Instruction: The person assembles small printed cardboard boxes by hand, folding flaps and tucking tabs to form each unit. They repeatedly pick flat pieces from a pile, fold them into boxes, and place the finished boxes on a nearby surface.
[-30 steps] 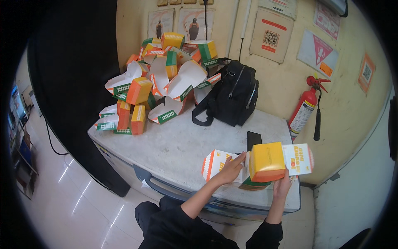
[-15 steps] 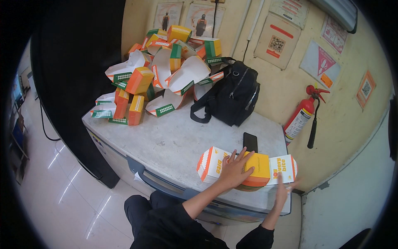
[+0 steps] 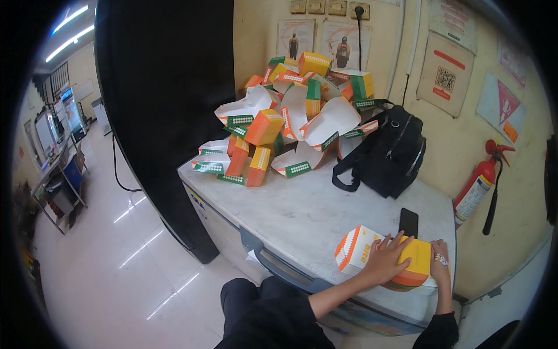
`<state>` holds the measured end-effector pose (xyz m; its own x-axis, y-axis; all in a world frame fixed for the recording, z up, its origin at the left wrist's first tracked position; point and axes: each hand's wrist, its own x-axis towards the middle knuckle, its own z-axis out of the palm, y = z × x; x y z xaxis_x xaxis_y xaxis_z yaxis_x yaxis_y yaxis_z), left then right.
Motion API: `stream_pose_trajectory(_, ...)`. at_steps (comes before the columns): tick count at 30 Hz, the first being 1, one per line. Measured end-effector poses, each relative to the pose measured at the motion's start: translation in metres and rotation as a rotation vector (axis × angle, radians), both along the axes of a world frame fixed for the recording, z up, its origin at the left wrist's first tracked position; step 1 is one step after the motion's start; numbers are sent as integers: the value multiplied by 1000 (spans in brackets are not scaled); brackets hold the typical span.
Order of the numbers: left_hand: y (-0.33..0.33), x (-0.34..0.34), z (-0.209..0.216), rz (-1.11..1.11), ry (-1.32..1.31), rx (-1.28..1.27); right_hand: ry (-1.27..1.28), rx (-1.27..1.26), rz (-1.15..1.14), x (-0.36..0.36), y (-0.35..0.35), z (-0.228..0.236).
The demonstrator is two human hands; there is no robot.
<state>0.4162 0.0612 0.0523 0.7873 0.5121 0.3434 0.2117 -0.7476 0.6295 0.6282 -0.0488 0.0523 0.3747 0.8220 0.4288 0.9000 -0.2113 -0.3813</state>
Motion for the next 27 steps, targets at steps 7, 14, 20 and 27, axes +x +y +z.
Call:
stream_pose_trajectory(7, -1, 1, 2, -12, 44, 4, 415, 109, -5, -13, 5, 8)
stream_pose_trajectory(14, -4, -8, 1, -40, -113, -30, -140, -221, 190, -94, 41, 62)
stream_pose_trajectory(20, 69, -137, 13, 159, -441, 113, 13, -213, 134, -104, 47, 54)
stream_pose_trajectory(27, 236, -305, -9, 1184, 210, 640, 56, -150, 126, -108, 46, 59)
